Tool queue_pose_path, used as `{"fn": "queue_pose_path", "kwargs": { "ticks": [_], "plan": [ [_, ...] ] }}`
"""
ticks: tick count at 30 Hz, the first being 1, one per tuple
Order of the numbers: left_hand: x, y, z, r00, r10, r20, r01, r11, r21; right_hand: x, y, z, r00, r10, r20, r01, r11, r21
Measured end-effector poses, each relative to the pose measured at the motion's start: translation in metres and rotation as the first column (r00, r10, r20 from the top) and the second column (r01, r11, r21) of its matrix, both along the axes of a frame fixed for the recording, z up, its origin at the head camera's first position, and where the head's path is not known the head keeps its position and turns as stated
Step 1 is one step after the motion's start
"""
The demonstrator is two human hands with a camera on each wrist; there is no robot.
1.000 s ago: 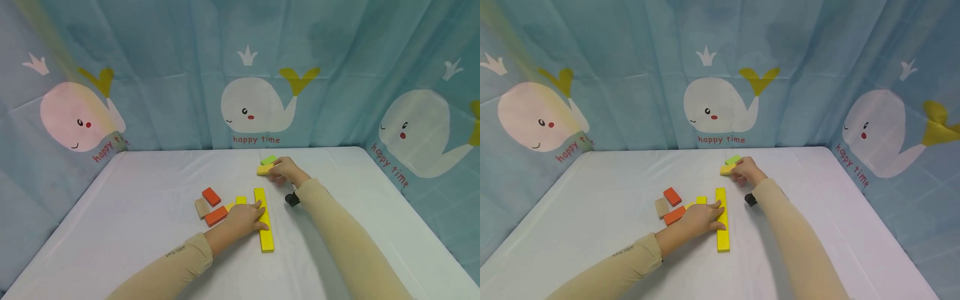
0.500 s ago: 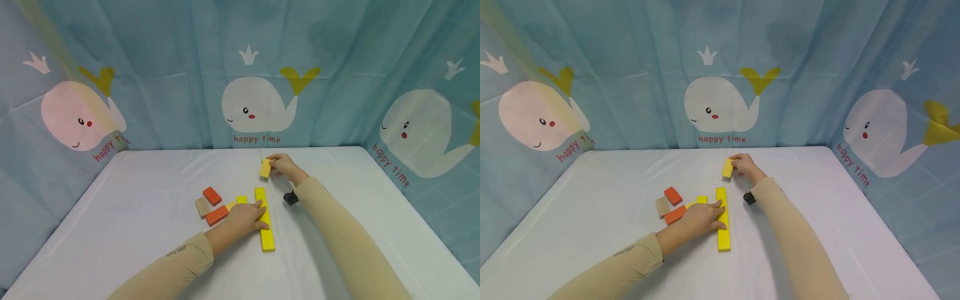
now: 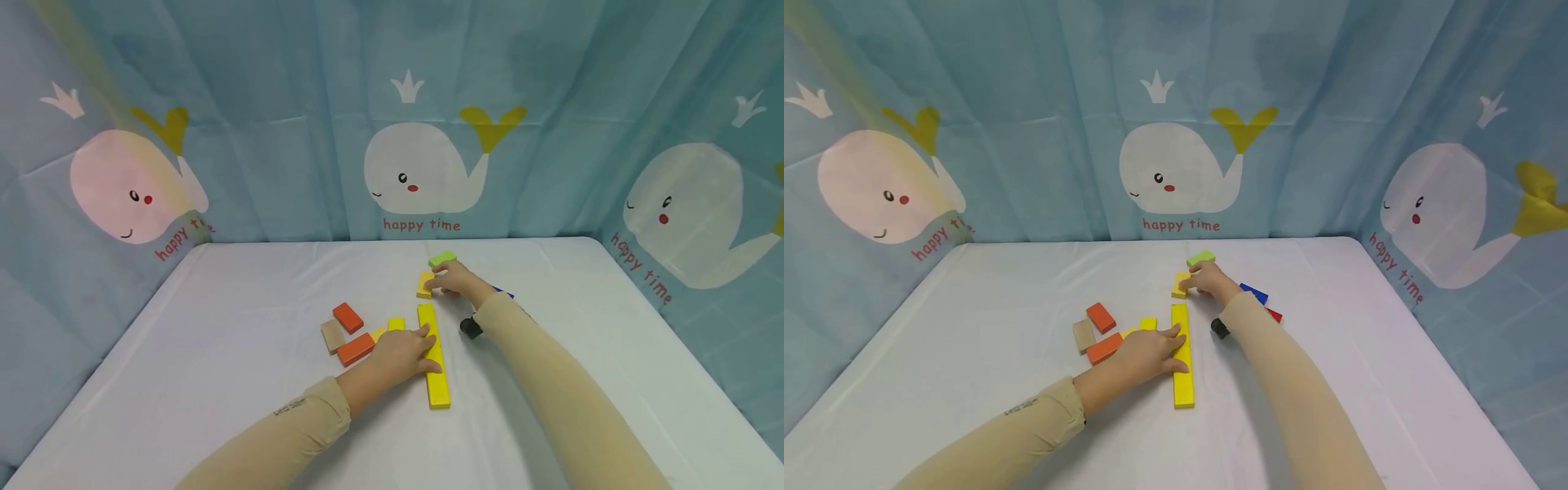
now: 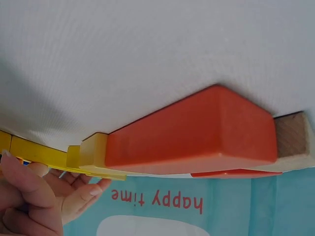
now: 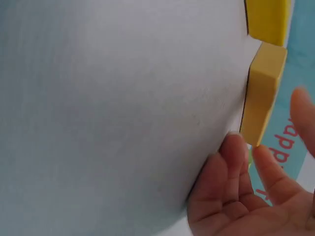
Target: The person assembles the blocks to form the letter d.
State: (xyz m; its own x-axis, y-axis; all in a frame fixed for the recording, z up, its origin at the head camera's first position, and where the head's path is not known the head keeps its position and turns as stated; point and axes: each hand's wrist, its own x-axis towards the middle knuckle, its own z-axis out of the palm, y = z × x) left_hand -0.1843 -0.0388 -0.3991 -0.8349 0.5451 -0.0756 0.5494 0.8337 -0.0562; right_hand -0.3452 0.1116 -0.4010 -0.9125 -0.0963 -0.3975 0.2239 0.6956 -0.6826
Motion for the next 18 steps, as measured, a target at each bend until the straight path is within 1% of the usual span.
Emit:
{"fn": "queue_pose_path", "kwargs": {
  "ticks": [2,4,8,13,18],
  "plan": [
    [-0.0004,0.0005,0.0004,1.0,0.0,0.001,0.0,1.0,-0.004,0.0005,0.0002,-0.0001,1.0,0.011,0.023,-0.012,0.999,0.03],
    [-0.0007,0.0008,0.0005,1.0,-0.002,0.001,0.002,1.0,-0.003,0.0001,-0.0001,-0.0005,0.999,0.021,0.038,-0.022,0.999,0.04],
    [-0.0007,0.0009,0.0007,1.0,-0.007,0.0,0.007,1.0,0.003,-0.0016,0.0008,-0.0013,0.998,0.058,0.039,-0.061,0.996,0.063],
    [-0.0003,0.0004,0.0003,1.0,-0.004,0.008,0.004,1.0,0.0,-0.0037,0.0035,-0.0027,0.991,0.125,0.049,-0.128,0.989,0.068],
    [-0.0009,0.0,-0.0003,1.0,-0.003,0.01,0.003,1.0,0.008,-0.004,0.0043,-0.003,0.988,0.146,0.049,-0.149,0.988,0.052]
  ]
}}
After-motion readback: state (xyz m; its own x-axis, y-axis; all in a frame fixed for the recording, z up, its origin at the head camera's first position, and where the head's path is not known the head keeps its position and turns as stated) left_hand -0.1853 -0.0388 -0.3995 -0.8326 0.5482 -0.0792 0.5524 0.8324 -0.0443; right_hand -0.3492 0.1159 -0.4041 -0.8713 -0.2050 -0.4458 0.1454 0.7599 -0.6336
